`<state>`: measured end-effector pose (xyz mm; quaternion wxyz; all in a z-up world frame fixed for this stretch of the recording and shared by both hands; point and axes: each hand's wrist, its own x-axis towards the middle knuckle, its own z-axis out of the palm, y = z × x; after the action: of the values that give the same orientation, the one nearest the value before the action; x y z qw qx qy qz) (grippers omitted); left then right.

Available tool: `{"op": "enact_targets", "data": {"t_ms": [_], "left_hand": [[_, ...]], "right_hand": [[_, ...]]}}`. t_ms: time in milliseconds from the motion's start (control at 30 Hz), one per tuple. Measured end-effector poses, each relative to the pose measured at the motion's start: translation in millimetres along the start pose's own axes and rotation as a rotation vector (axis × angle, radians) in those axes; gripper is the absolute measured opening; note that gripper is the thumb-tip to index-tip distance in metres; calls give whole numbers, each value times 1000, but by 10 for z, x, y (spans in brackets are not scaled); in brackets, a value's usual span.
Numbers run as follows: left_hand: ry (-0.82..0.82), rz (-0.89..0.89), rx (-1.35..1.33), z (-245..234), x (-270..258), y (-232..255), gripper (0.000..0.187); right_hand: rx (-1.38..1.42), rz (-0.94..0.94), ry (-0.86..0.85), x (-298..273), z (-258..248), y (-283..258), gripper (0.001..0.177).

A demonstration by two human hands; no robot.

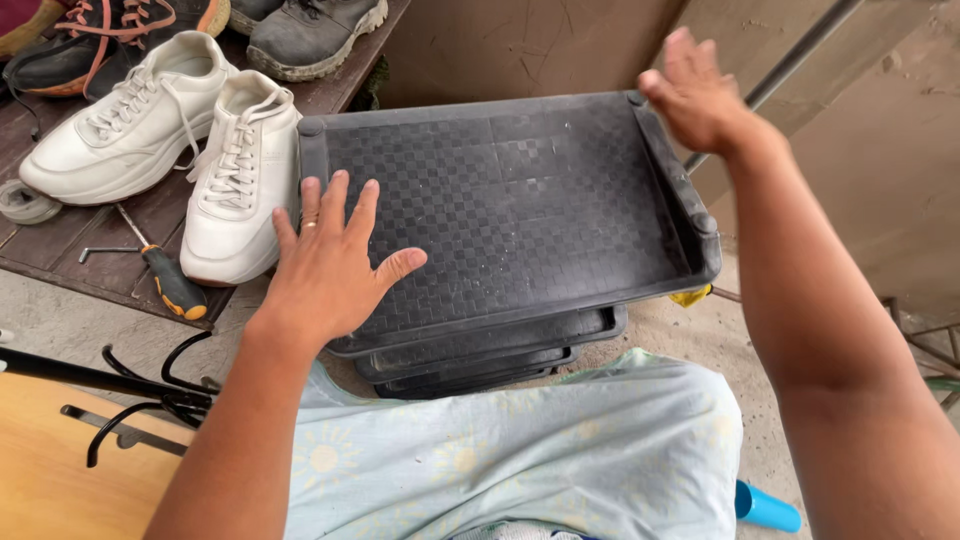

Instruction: The person assembles a small plastic step stool by inserting metal legs into the base, stacking a second step, and attaching curved metal handles to the side supports. The person uses an Allen key to tighten the handle fasteners.

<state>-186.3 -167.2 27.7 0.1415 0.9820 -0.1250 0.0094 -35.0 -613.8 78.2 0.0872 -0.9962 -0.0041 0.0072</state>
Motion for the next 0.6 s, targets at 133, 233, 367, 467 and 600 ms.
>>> {"op": "enact_targets", "data": {"t_ms": [133, 233, 367, 467, 600], "left_hand": [[77, -32, 140, 180, -162, 41, 94], [120, -27, 155, 253, -167, 67, 92], [119, -46, 135, 245, -183, 49, 89], [91, -81, 74, 251, -190, 41, 83], [210, -242, -222, 336, -215, -43, 79]], "right_hand": [[-6, 1, 174, -753, 146, 271, 89], [79, -43, 1, -960, 588, 214, 93], [124, 55, 62, -949, 463, 278, 86], [209, -23, 270, -1069, 294, 353, 82], [303, 204, 116, -1110, 709, 331, 81]]}}
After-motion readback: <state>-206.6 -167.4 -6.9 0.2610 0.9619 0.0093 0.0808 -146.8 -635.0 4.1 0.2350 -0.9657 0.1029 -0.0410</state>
